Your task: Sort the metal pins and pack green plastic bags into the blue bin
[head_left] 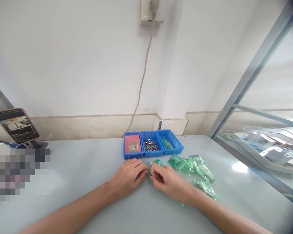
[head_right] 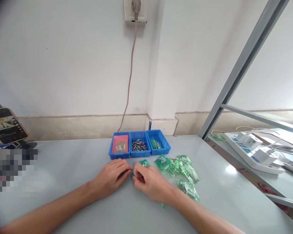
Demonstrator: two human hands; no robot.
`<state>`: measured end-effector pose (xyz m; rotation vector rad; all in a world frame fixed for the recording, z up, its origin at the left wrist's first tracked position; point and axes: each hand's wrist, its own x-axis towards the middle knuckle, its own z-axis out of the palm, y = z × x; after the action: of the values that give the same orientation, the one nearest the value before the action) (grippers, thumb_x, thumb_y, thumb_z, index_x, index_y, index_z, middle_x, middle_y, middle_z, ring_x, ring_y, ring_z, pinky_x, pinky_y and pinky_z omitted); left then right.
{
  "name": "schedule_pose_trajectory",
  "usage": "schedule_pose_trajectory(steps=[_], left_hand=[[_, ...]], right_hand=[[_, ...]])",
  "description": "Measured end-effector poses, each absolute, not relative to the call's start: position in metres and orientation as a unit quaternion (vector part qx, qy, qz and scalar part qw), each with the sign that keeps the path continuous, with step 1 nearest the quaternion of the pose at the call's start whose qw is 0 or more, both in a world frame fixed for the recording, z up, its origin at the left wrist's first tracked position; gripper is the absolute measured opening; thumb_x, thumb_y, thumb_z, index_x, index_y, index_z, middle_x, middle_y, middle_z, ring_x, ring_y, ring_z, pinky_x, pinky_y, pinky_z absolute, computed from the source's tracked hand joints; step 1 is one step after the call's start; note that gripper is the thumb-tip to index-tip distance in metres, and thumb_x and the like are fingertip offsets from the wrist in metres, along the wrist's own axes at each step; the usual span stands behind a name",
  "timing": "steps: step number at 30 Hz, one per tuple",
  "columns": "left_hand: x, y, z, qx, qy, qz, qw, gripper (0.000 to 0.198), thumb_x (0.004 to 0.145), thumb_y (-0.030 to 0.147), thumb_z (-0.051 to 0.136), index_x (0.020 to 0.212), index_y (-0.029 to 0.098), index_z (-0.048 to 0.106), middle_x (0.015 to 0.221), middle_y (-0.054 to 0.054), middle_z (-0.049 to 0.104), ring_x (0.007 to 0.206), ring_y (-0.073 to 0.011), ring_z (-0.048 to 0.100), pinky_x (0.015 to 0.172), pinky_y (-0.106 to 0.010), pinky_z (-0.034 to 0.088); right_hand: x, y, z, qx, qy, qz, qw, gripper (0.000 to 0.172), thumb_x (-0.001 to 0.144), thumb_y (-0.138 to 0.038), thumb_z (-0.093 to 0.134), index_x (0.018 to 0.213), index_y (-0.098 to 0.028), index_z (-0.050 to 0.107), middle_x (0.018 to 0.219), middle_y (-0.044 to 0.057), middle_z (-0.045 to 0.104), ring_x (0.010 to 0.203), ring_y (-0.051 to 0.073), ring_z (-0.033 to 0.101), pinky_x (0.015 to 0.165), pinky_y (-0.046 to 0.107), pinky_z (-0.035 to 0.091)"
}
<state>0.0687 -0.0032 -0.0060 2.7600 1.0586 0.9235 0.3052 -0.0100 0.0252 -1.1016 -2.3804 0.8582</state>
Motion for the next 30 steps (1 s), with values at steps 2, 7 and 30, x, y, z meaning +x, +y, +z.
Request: schedule_pose_trajectory(steps=[2, 7, 30], left_hand=[[0.0690, -0.0029, -0.0062, 0.890, 0.343, 0.299, 0.024, 0.021, 0.112, 0.025, 0.047, 0.107, 0.021, 0.067, 0.094, -0.003, 0.070, 0.085, -0.0196, 0.063, 0.078, -0.033, 0.050], [0.0684, -0.0031, -0.0064, 0.891, 0.341, 0.299, 0.029, 0.022, 0.112, 0.026, 0.046, 0.108, 0.021, 0.067, 0.093, -0.004, 0.069, 0.084, -0.0200, 0.063, 0.078, -0.034, 0.051], [0.0654, -0.0070, -0.0045, 0.878, 0.346, 0.322, 0.081, 0.034, 0.109, 0.029, 0.052, 0.141, 0.024, 0.045, 0.109, -0.005, 0.070, 0.091, -0.0207, 0.070, 0.082, -0.034, 0.056]], right_hand=[[0.3045, -0.0107, 0.0248, -0.377, -0.853, 0.306, 0.190, 0.026, 0.091, -0.009, 0.053, 0.083, -0.025, 0.034, 0.070, -0.009, 0.040, 0.064, 0.013, 0.033, 0.058, 0.026, 0.026], [0.3031, -0.0135, 0.0273, -0.353, -0.863, 0.306, 0.191, 0.028, 0.085, -0.004, 0.052, 0.083, -0.025, 0.034, 0.071, -0.008, 0.040, 0.065, 0.013, 0.034, 0.059, 0.026, 0.027], [0.3109, -0.0148, 0.0277, -0.364, -0.837, 0.297, 0.279, 0.015, 0.100, -0.017, 0.048, 0.111, -0.027, 0.045, 0.077, -0.006, 0.051, 0.065, 0.014, 0.045, 0.061, 0.026, 0.037]])
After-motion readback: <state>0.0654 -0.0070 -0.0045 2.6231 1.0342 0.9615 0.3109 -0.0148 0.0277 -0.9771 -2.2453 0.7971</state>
